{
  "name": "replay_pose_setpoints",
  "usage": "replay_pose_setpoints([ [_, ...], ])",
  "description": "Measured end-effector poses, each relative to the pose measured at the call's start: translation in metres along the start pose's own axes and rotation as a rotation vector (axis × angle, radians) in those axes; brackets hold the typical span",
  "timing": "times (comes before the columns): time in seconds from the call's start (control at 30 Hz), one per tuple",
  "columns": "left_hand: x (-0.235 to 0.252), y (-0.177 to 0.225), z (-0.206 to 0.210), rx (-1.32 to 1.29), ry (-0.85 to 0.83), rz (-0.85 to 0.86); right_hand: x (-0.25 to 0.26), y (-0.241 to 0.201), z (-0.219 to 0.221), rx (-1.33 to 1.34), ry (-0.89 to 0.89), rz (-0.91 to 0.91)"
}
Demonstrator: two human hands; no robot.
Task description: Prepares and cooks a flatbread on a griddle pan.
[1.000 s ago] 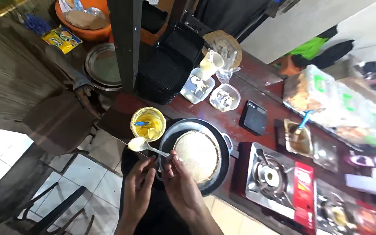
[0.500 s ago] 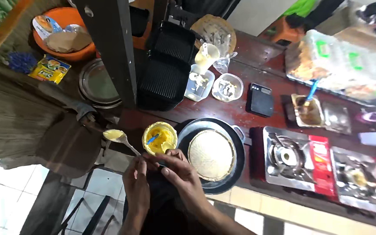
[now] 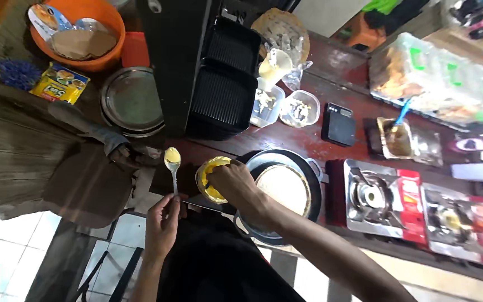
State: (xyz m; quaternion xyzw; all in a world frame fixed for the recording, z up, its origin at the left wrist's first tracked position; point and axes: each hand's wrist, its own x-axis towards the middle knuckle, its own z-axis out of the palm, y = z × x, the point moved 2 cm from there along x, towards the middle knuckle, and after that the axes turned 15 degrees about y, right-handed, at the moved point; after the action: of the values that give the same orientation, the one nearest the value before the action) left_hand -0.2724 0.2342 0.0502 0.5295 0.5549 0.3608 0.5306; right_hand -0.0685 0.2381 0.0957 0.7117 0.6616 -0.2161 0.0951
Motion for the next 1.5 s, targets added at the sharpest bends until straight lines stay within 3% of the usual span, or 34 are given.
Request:
replay_pose_setpoints([
  [0.17,-0.005,-0.009,-0.007,0.005,-0.023,-0.019,0.003,0.018,0.023,-0.100,0.165,-0.343],
  [0.3,-0.008,-0.010,-0.006,0.029,-0.011,0.001,-0.005,0.037,0.022,0.005,0.552,-0.440],
  [0.53,-0.016,0.011,0.002,0.039,-0.001,0.102,-0.066,0.092,0.021,0.789,1.009,-0.009],
  [0.7,-0.026,0.039,0.030,0.074,-0.151,0.170,-0.117,0.108,0.030,1.352,1.307,0.225],
  [0.9,-0.040,0.066,0.094,0.215,-0.414,0.276,-0.180,0.137,0.044,1.678,1.341,0.520],
  [1.1,-0.063,0.076,0.163,0.475,-0.523,0.579,-0.221,0.163,0.066,1.677,1.446,0.712],
  [1.5,-0.092,0.074,0.204,0.626,-0.667,0.707,-0.251,0.160,0.099,1.376,1.630,0.805],
])
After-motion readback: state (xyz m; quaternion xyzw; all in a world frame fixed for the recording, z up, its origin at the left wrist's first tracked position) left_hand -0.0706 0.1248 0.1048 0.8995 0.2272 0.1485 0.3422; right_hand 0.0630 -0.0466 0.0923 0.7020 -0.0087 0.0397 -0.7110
